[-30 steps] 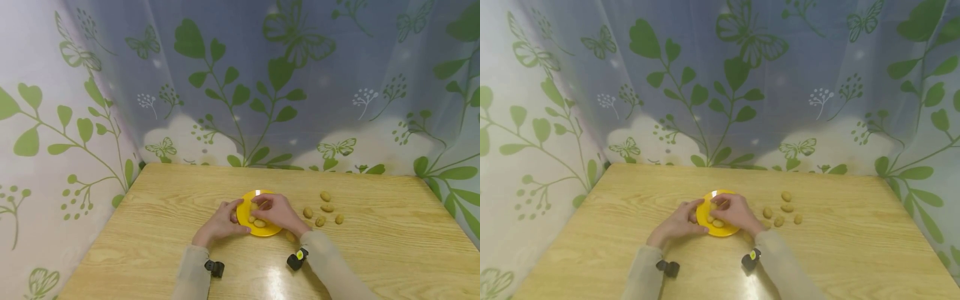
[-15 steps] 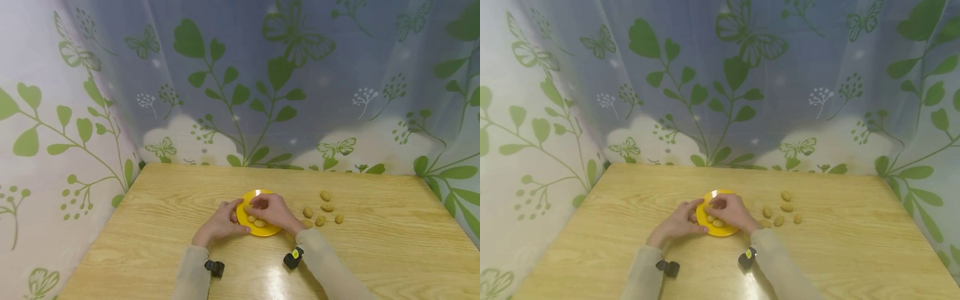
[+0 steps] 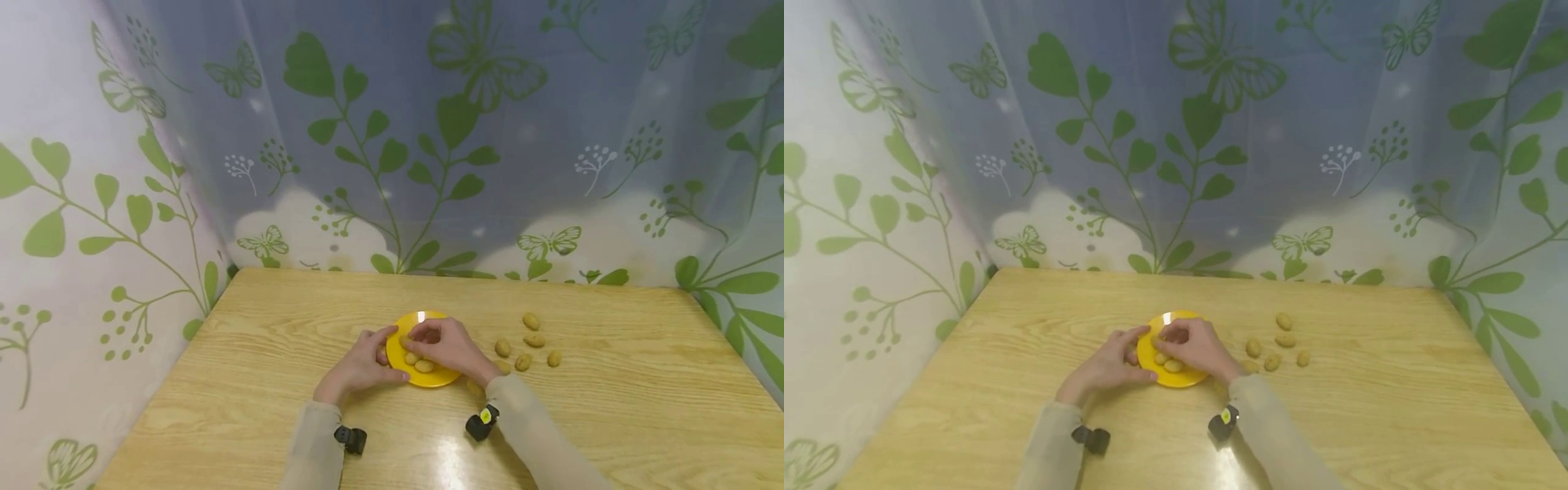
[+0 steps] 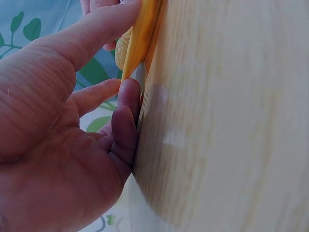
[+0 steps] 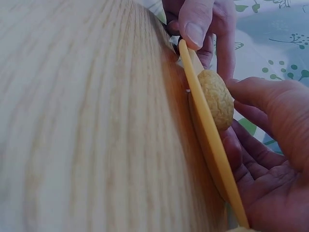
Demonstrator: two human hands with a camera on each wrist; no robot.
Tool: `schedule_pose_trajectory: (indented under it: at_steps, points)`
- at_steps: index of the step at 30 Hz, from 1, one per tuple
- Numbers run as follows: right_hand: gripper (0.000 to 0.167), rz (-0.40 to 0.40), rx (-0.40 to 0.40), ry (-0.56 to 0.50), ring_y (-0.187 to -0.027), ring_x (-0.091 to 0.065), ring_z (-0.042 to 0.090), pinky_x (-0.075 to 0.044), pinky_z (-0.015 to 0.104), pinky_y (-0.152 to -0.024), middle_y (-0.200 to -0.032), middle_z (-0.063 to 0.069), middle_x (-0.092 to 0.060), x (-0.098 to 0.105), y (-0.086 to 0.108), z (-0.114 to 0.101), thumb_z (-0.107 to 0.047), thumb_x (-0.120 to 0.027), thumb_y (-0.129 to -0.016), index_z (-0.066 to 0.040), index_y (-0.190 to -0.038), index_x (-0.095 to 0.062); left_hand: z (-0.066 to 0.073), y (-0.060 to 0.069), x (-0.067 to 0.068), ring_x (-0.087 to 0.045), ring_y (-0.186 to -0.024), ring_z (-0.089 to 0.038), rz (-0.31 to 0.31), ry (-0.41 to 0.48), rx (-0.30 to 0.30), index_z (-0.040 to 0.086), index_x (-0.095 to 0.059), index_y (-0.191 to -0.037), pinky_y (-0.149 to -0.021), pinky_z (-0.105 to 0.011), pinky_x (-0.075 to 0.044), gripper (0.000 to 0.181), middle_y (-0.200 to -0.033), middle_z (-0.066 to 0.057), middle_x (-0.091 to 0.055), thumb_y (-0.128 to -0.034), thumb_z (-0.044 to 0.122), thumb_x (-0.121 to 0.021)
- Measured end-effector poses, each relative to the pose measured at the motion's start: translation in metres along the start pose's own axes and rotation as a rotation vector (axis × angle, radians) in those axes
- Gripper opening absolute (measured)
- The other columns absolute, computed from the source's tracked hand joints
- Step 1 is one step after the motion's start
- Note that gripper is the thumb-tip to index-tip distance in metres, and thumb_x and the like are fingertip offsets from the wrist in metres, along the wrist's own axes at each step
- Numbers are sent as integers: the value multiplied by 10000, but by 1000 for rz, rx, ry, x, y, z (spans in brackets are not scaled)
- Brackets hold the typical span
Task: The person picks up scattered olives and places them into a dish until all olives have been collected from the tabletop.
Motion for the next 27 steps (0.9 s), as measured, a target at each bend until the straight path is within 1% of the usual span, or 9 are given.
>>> schedule_pose_trajectory:
  at_steps: [3,7,9,13,18,23,27]
  points:
    - [186,-4,4,-1,-873,-671,102,-539,327,-825,-973,-46,-756,2,2,-1,-343,-784,-908,-187,-1010,-782,1,1,0,-502,-899,-190,1,-6,2,225,-385,-1584,-775,-348,-403,944,-1148,-73,-458,-799,394,-880]
    - [202,1,-19,-9,-901,-694,119,-550,339,-838,-1005,-35,-757,5,5,-1,-348,-786,-906,-183,-1023,-782,1,1,0,-500,-896,-186,3,-14,2,229,-384,-1585,-774,-344,-400,946,-1140,-70,-457,-797,394,-880]
    - [204,2,-18,-13,-913,-702,131,-556,347,-845,-1021,-23,-758,6,7,-1,-336,-785,-907,-176,-1033,-780,1,1,0,-499,-897,-184,4,-14,2,229,-384,-1585,-779,-344,-399,946,-1138,-70,-457,-796,391,-881]
    - [202,4,7,-11,-913,-702,136,-564,345,-841,-1038,-6,-757,11,10,2,-315,-786,-905,-173,-1049,-776,1,2,0,-498,-896,-185,4,-10,3,225,-385,-1584,-779,-344,-399,945,-1136,-72,-458,-796,384,-882]
    - [207,16,26,9,-923,-701,145,-568,332,-829,-1064,-3,-760,19,17,5,-306,-785,-904,-179,-1068,-772,1,1,0,-495,-900,-190,2,-2,5,227,-382,-1586,-774,-343,-401,946,-1141,-73,-455,-798,386,-880]
    - [219,25,1,3,-943,-701,166,-570,321,-818,-1072,1,-759,30,23,8,-325,-779,-910,-181,-1075,-766,1,0,0,-493,-907,-190,5,0,9,233,-386,-1584,-780,-340,-400,942,-1147,-70,-451,-797,385,-882]
    - [235,31,-2,1,-949,-698,169,-570,313,-812,-1089,15,-754,36,29,9,-326,-776,-914,-169,-1087,-762,1,1,-1,-492,-903,-193,7,5,19,237,-390,-1582,-780,-342,-396,939,-1142,-69,-451,-796,381,-884]
Point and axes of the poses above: each hand's wrist, its own y-axis away from the middle knuckle, its own x-axis out of the back of the hand, z = x × y, the point moved 3 cm from there along -y, towards the middle knuckle
